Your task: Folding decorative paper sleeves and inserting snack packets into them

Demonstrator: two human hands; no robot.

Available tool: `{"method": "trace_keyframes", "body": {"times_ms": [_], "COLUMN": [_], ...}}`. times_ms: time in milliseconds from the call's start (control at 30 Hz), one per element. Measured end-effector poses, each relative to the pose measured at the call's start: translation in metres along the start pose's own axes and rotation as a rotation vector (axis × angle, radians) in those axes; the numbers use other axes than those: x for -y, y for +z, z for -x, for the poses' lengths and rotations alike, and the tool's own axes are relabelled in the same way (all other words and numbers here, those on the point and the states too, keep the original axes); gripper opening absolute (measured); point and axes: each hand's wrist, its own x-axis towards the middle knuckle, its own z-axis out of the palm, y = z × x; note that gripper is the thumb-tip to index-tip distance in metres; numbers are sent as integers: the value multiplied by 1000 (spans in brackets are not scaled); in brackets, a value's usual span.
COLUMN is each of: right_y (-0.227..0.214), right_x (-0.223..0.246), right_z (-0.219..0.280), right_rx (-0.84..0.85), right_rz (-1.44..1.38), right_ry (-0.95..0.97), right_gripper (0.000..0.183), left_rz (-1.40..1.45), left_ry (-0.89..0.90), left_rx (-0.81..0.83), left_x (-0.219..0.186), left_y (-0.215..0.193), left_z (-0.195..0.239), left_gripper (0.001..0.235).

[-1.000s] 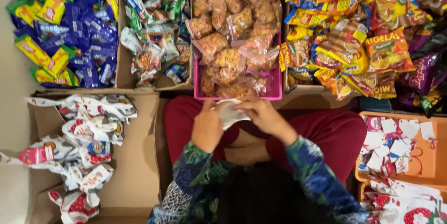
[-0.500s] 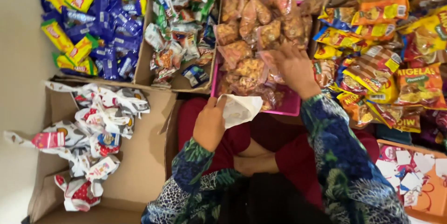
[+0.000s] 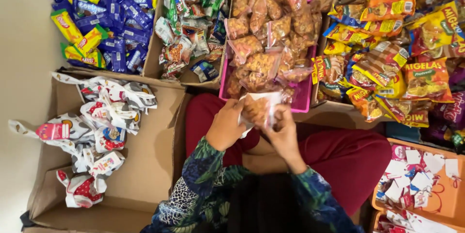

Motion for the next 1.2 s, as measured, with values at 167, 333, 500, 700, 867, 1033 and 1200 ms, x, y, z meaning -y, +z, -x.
{"method": "trace_keyframes", "body": {"times_ms": [167,333,500,700,867,1033,1200], "right_y": [40,72,110,145,169,178,179], "right_x": [36,47,63,1,10,0,45], "right_z": [11,3,9,0,-5,-21,-92], "right_rx": [-3,47,270,329,524,701,1038], "right_rz": [916,1227,1392,1336,1452,1595,1237], "right_ry": [-505,-847,-824,-898,-785,-662,-318], "right_gripper": [19,5,2,14,17,23,24], "left_rz": [71,99,246,179,85,134,117], "left_ry": [6,-12,-29,-9,-47,-44,-194], "left_rx": [-84,-230,-389,-501,-506,-483,-439], "left_x": [13,17,57,71,97,101,120], "left_y": [17,-4,-6,1,2,-9,-23], "left_z": [14,45,66,83,80,76,71], "left_gripper": [73,70,69,66,68,67,61]}}
